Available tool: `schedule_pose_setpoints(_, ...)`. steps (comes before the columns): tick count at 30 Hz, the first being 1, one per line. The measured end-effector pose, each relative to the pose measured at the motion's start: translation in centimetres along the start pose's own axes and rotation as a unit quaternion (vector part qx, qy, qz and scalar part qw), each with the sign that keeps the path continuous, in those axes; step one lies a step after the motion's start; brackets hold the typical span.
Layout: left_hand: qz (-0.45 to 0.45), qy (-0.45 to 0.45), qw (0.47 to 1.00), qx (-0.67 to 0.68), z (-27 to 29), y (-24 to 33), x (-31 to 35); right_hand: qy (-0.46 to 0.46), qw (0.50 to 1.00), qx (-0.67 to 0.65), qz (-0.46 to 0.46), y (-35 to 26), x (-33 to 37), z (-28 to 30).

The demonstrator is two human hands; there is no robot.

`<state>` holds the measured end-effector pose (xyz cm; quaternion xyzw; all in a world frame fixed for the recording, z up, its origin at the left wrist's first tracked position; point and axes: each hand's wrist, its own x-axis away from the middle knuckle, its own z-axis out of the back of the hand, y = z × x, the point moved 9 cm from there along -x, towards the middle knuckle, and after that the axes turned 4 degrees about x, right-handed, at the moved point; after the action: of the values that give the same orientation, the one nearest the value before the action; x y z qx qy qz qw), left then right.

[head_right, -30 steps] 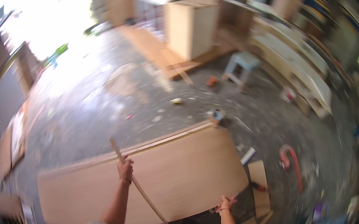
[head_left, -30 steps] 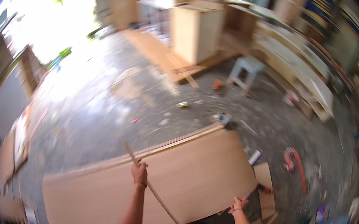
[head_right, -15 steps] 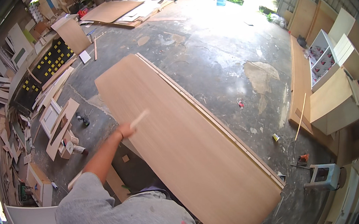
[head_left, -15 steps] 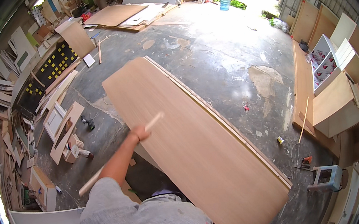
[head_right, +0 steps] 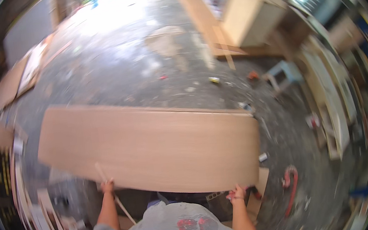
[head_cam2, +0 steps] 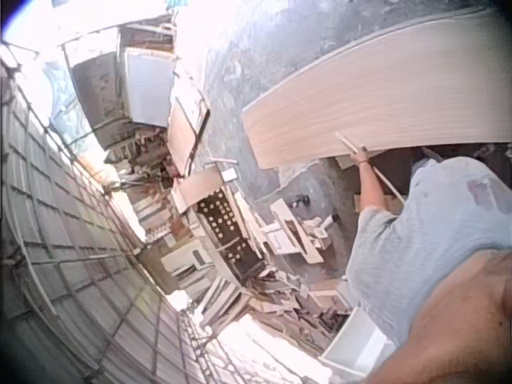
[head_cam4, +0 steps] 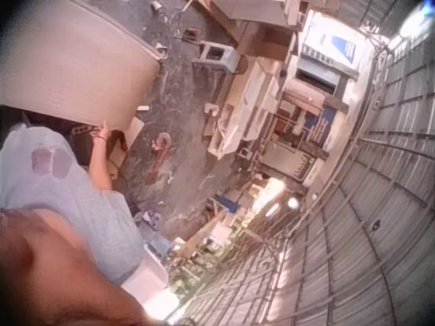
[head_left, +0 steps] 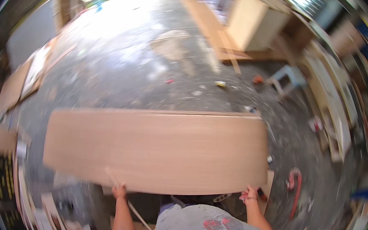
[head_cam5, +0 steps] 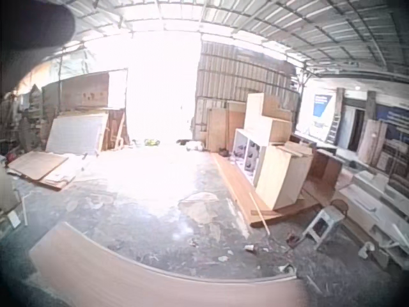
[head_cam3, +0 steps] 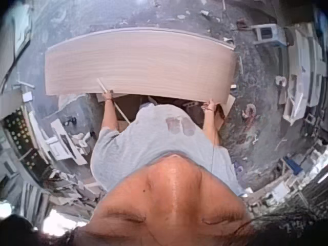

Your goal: The person picks up a curved wooden panel, places it on a stack of boards, and uses a try square and a pencil to draw measurement lines on the surface. They then use a utility knife to score along a wooden guide strip on the panel.

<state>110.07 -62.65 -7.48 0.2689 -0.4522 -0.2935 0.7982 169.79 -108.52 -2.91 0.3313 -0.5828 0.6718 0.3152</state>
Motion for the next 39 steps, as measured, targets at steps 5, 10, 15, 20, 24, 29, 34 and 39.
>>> schedule_pose_setpoints(5, -0.028, 0.008, 1.0, 0.005, 1.6, 2.0, -3.6, 0.029, 0.997, -0.065, 0.021, 0.6, 1.9, -1.9)
schedule_pose_setpoints(10, -0.084, 0.004, 0.993, 0.088, 2.4, 5.3, -4.4, 0.059, 0.996, -0.045, 0.054, 1.1, 2.4, -3.8)
schedule_pose_setpoints(15, -0.027, 0.01, 1.0, -0.004, 2.6, 6.0, -6.9, 0.123, 0.987, 0.052, 0.092, 0.5, 2.8, -5.2)
schedule_pose_setpoints(20, -0.003, -0.016, 0.995, -0.1, 1.4, 5.3, -9.8, 0.146, 0.975, 0.141, 0.089, -0.2, 1.8, -6.4)
schedule_pose_setpoints(24, -0.161, 0.014, 0.933, -0.322, -0.2, 10.5, -7.2, 0.172, 0.943, 0.262, 0.115, -1.2, -0.2, -6.6)
schedule_pose_setpoints(29, -0.307, -0.074, 0.934, -0.168, -6.2, 20.0, 2.3, 0.196, 0.904, 0.356, 0.134, -1.6, -3.4, -6.8)
schedule_pose_setpoints(34, -0.349, -0.172, 0.92, -0.045, -13.1, 28.1, 11.4, 0.198, 0.887, 0.382, 0.164, -2.5, -5.0, -7.8)
schedule_pose_setpoints(39, -0.313, -0.266, 0.911, 0.046, -18.4, 31.9, 19.4, 0.201, 0.879, 0.362, 0.237, -5.2, -2.9, -9.3)
